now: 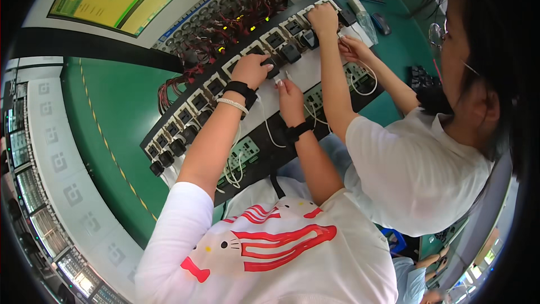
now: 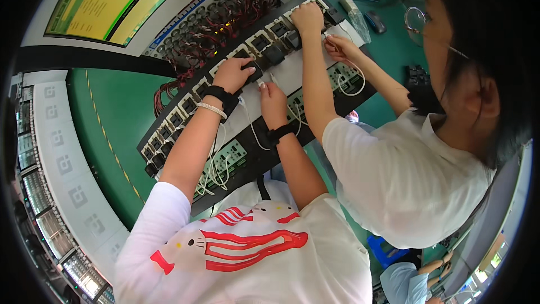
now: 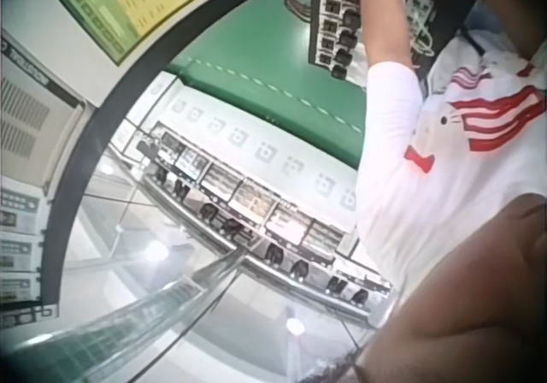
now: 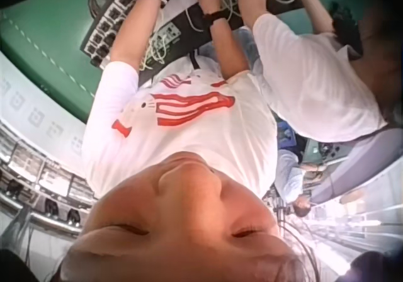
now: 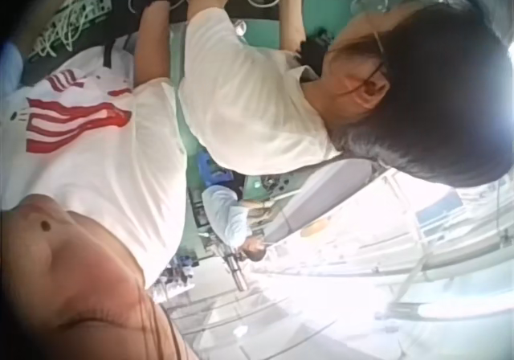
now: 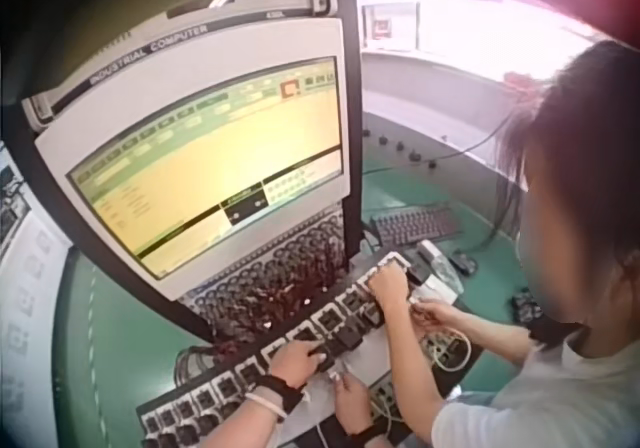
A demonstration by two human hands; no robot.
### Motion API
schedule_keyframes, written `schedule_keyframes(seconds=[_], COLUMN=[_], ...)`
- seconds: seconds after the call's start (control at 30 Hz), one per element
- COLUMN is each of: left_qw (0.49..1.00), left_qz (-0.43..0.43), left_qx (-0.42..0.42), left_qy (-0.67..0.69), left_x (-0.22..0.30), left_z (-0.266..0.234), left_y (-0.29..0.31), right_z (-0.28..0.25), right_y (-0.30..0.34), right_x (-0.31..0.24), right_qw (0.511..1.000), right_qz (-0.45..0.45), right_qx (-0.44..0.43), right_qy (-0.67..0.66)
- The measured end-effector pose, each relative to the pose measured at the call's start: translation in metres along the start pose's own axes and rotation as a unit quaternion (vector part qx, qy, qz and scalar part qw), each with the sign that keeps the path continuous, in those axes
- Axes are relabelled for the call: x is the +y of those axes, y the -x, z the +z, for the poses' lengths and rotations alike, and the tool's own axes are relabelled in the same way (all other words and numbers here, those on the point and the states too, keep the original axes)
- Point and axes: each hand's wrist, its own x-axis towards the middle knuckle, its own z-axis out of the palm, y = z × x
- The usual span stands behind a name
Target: Plug electronic components into a testing rack and organize components on a manufacturing line.
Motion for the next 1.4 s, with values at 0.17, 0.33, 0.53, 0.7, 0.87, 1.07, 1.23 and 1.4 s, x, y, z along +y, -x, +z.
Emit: schedule_keyframes(seconds=[0.17,0.33,0.53,0.7,0.87,1.07,1.23,1.4], left_qw=[1.000,0.999,0.999,0.999,0.998,0.997,0.997,0.997], left_qz=[-0.015,0.001,-0.003,-0.008,-0.026,-0.048,-0.037,-0.038], left_qx=[-0.013,-0.024,-0.019,-0.026,-0.032,-0.047,-0.047,-0.040], left_qy=[0.010,0.032,0.038,0.042,0.046,0.027,0.049,0.051], left_x=[0.003,0.003,-0.006,-0.001,-0.001,0.003,-0.002,-0.001], left_z=[-0.001,-0.004,-0.004,-0.003,-0.004,-0.007,-0.009,-0.008], left_y=[0.001,-0.004,-0.003,-0.002,0.000,-0.004,-0.004,-0.002], right_z=[-0.008,0.001,-0.012,0.004,0.017,0.010,0.009,0.009], right_y=[-0.006,-0.005,-0.004,-0.001,0.010,0.000,0.007,0.013], right_x=[0.004,0.018,-0.001,0.007,0.008,0.010,0.002,-0.009], right_qw=[0.996,0.990,0.925,0.971,0.963,0.961,0.965,0.956], right_qz=[0.043,0.087,0.190,0.097,0.072,0.092,0.089,0.092], right_qx=[-0.067,-0.028,-0.018,0.025,0.087,0.077,0.054,0.075], right_qy=[-0.035,-0.109,-0.328,-0.217,-0.244,-0.249,-0.242,-0.266])
